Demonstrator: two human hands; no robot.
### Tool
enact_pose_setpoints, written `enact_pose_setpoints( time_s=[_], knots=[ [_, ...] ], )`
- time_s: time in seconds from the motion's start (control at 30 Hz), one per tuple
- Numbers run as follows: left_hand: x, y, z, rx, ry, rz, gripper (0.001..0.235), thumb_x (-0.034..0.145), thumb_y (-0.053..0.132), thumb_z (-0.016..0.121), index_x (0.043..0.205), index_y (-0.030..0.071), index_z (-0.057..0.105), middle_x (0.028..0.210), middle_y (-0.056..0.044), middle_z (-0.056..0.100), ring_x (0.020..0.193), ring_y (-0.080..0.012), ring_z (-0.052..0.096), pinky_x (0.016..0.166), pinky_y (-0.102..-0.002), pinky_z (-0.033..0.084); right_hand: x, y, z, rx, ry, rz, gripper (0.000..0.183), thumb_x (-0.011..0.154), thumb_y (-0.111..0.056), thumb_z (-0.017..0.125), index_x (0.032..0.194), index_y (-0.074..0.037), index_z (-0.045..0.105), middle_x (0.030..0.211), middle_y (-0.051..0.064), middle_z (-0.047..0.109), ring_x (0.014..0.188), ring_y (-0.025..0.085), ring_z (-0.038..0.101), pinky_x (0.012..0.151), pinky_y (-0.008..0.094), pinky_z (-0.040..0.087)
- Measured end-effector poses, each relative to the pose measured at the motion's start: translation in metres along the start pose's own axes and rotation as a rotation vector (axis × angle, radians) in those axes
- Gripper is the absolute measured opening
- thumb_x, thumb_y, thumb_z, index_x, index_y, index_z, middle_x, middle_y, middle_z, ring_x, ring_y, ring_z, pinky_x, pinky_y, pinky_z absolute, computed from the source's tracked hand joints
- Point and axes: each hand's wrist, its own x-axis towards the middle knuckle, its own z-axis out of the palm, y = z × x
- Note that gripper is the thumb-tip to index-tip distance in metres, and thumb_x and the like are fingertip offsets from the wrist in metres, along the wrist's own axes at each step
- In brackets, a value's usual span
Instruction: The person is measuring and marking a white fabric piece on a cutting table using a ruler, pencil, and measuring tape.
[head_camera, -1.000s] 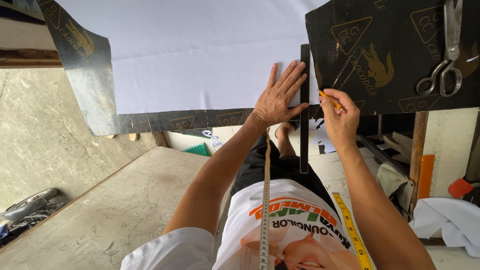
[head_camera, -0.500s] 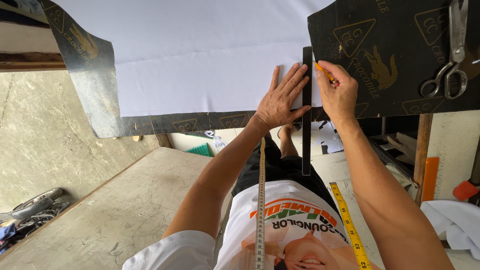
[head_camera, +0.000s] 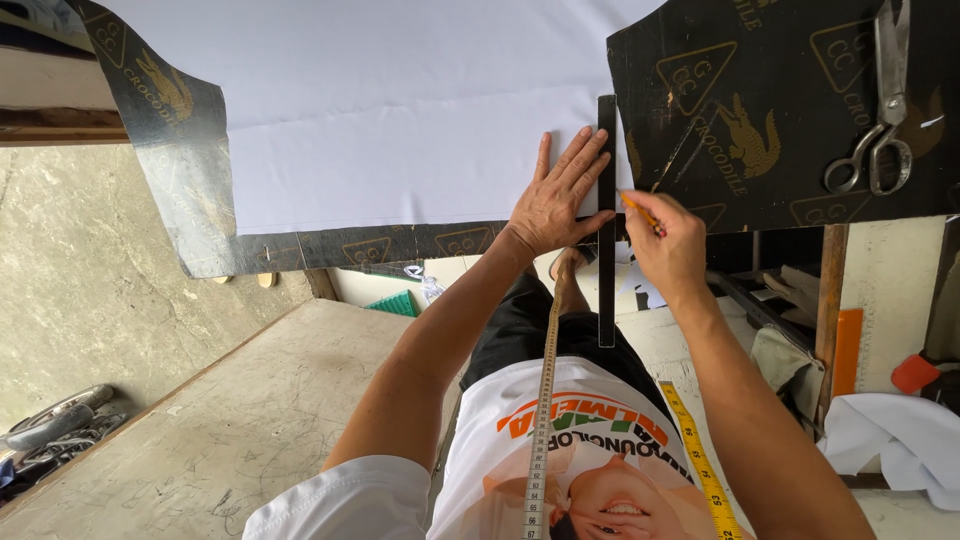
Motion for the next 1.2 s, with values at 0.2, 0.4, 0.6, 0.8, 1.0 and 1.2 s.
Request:
enact_pose_setpoints(
  time_s=[0.2, 0.4, 0.6, 0.8, 1.0, 1.2],
  knots=[
    [0.001, 0.001, 0.002, 0.003, 0.006, -0.007, 0.083, 0.092, 0.067, 0.067, 0.155, 0.017, 0.042, 0.171, -0.003, 0.02, 0.16, -0.0206, 0.015, 0.131, -0.061, 0.001, -0.014, 0.004, -0.004, -0.051, -0.028, 0.054, 0.012, 0.1, -0.011, 0.069, 0.104, -0.01, 0.081, 0.094, 0.011, 0.076, 0.094, 0.032, 0.073, 0.08, 0.038, 0.057],
    [0.001, 0.002, 0.003, 0.013, 0.035, -0.002, 0.084, 0.091, 0.067, 0.066, 0.155, 0.017, 0.042, 0.171, -0.004, 0.021, 0.16, -0.0209, 0.015, 0.131, -0.061, 0.001, -0.086, 0.032, -0.008, -0.104, -0.356, 0.645, 0.037, 0.104, -0.044, 0.045, 0.101, -0.023, 0.076, 0.067, 0.005, 0.072, 0.08, 0.029, 0.072, 0.077, 0.04, 0.054],
    [0.004, 0.012, -0.005, 0.039, 0.008, -0.082, 0.087, 0.094, 0.073, 0.056, 0.162, 0.025, 0.03, 0.174, -0.004, 0.014, 0.162, -0.021, 0.013, 0.132, -0.061, -0.001, -0.105, 0.014, 0.007, -0.038, -0.228, 0.611, 0.037, 0.107, -0.034, 0.053, 0.119, -0.006, 0.073, 0.1, 0.025, 0.075, 0.105, 0.046, 0.068, 0.092, 0.052, 0.052],
    [-0.05, -0.01, -0.037, 0.098, 0.246, -0.473, 0.055, 0.102, 0.043, 0.059, 0.149, 0.015, 0.048, 0.167, -0.017, 0.029, 0.157, -0.0305, 0.023, 0.125, -0.062, 0.001, -0.04, 0.053, -0.071, -0.45, 0.01, 0.36, 0.03, 0.112, -0.029, 0.058, 0.112, -0.005, 0.074, 0.097, 0.027, 0.073, 0.101, 0.052, 0.066, 0.086, 0.061, 0.052],
    [-0.082, -0.003, -0.059, -0.054, 0.154, -0.456, 0.072, 0.106, 0.046, 0.049, 0.163, 0.01, 0.025, 0.172, -0.02, 0.013, 0.16, -0.0382, 0.008, 0.124, -0.069, -0.001, 0.016, 0.024, -0.136, -0.132, 0.077, 0.559, 0.034, 0.095, -0.021, 0.062, 0.124, -0.011, 0.074, 0.086, 0.005, 0.07, 0.059, 0.018, 0.06, 0.056, 0.03, 0.05],
    [-0.116, 0.068, -0.154, -0.523, -0.773, -0.964, 0.088, 0.094, 0.076, 0.016, 0.115, 0.003, 0.059, 0.1, -0.023, 0.071, 0.097, -0.0302, 0.073, 0.08, -0.042, 0.06, -0.058, -0.031, -0.138, 0.161, -0.123, 0.841, 0.029, 0.113, -0.016, 0.047, 0.133, -0.008, 0.067, 0.098, 0.015, 0.069, 0.078, 0.022, 0.058, 0.076, 0.034, 0.05]
  ],
)
